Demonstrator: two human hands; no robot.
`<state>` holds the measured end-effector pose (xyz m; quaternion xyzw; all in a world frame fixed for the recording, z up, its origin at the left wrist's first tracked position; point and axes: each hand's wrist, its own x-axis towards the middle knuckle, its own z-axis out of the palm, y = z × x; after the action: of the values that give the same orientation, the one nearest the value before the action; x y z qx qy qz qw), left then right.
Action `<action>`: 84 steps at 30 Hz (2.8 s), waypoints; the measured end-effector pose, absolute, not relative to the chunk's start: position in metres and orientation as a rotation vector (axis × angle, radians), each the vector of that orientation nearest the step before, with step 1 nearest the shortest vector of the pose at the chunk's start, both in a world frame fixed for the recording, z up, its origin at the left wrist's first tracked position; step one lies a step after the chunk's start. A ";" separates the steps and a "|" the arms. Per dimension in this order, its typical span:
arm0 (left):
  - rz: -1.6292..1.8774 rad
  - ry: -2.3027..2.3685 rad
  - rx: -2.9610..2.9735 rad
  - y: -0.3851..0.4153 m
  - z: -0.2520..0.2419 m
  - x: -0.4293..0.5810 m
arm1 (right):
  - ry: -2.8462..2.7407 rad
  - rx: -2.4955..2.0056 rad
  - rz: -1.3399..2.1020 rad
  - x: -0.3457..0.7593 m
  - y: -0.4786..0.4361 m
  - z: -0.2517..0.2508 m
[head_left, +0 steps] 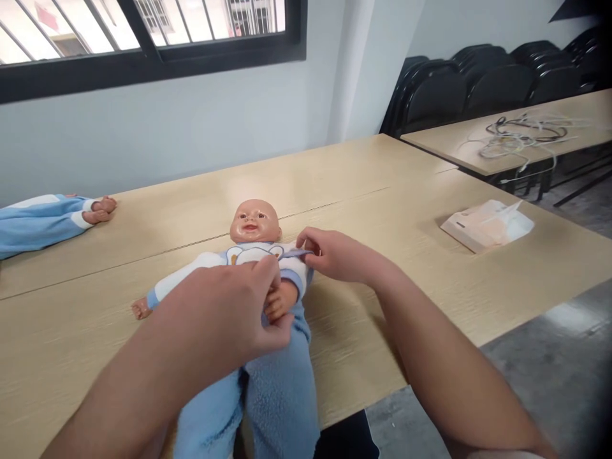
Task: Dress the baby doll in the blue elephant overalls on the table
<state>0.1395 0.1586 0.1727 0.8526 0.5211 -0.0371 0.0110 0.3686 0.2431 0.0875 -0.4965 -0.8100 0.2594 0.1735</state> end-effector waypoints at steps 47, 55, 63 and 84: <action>-0.035 1.582 2.484 0.168 0.174 0.119 | -2.220 -0.991 0.983 0.368 0.238 0.093; -0.054 1.588 2.521 0.169 0.169 0.120 | -2.283 -1.035 0.565 0.358 0.240 0.086; -0.066 1.584 2.562 0.166 0.171 0.124 | -2.344 -1.168 0.298 0.351 0.242 0.078; 0.079 1.561 2.476 0.169 0.178 0.120 | -2.516 -1.625 0.532 0.356 0.237 0.080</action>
<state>0.1197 0.1692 0.1780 0.8408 0.5302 0.0270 0.1064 0.3564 0.2370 0.0796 -0.5336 -0.8260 0.1746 0.0497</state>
